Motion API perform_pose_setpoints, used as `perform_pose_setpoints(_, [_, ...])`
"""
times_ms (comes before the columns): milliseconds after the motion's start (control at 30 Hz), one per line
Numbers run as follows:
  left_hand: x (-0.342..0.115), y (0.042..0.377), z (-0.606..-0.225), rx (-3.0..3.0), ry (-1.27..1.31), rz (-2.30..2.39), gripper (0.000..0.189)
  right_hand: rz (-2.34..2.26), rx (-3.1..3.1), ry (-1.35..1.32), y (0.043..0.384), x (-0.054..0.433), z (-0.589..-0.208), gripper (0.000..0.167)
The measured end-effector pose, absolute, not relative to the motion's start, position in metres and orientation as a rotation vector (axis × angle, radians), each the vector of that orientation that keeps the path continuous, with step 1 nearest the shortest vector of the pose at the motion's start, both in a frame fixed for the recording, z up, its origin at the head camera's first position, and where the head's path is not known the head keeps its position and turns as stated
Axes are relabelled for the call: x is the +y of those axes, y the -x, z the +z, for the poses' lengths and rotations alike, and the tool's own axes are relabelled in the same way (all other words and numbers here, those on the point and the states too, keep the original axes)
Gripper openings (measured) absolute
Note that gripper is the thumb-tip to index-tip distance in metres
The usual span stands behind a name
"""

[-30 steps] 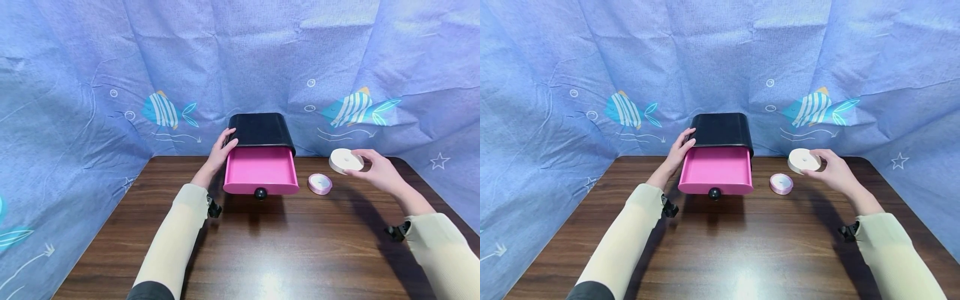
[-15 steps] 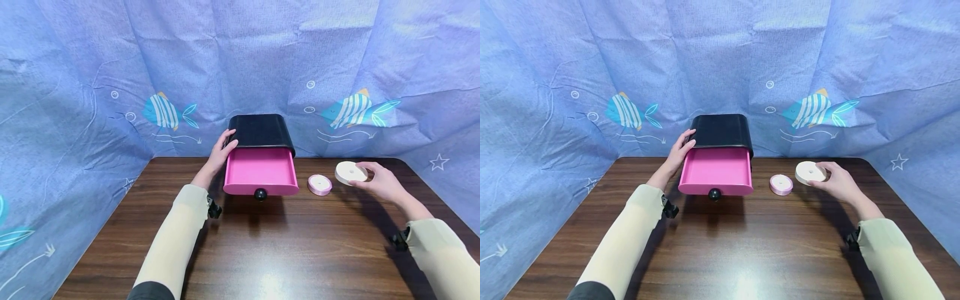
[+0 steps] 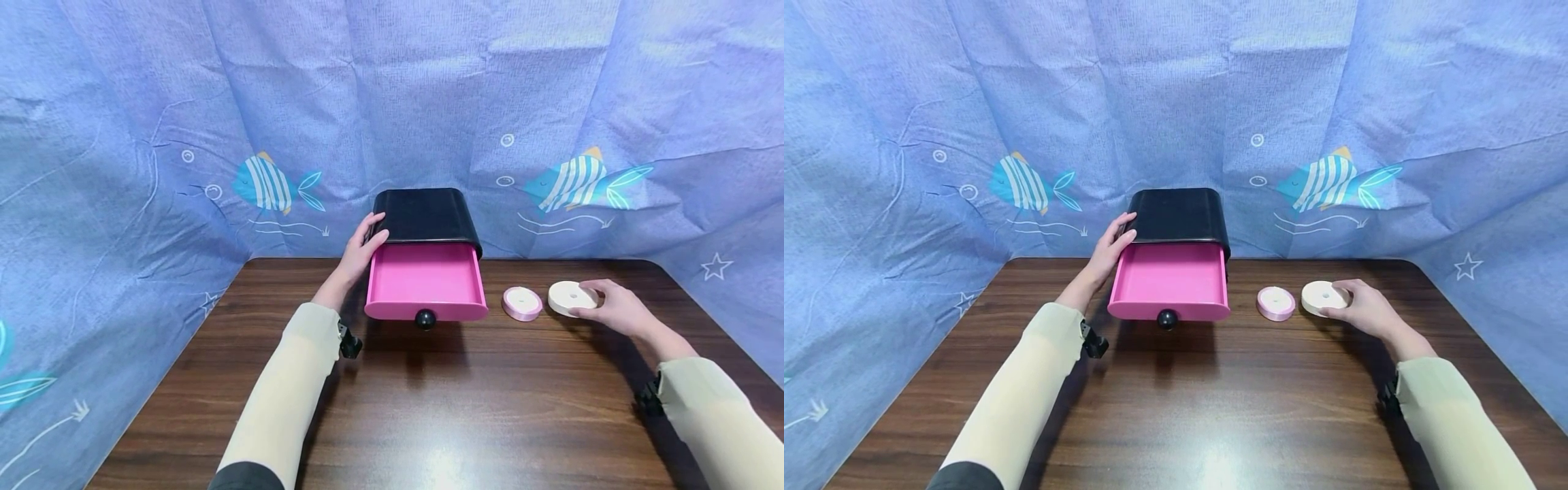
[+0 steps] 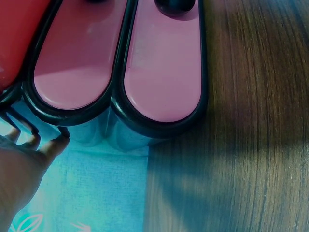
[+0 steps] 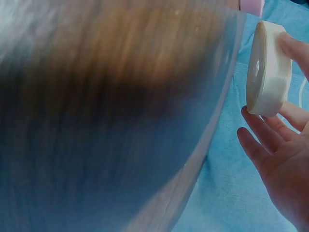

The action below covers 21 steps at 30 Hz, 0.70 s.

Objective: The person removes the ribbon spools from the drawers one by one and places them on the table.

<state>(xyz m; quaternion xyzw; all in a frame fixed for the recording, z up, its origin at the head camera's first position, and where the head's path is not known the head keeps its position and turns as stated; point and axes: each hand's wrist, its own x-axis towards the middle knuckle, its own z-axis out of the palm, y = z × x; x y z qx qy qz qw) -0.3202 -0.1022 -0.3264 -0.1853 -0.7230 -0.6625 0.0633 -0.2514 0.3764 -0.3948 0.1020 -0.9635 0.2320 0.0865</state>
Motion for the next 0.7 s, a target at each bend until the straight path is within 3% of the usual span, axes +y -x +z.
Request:
perform_pose_setpoints(267, [-0.102, 0.336, -0.344, -2.185, 0.549, -1.928, 0.048, 0.695, -2.932, -0.301, 0.256, 0.378, -0.401, 0.072])
perform_pose_setpoints(700, [-0.106, 0.327, -0.331, -2.199, 0.575, -2.015, 0.05, 0.664, -2.97, -0.357, 0.259, 0.38, -0.407, 0.071])
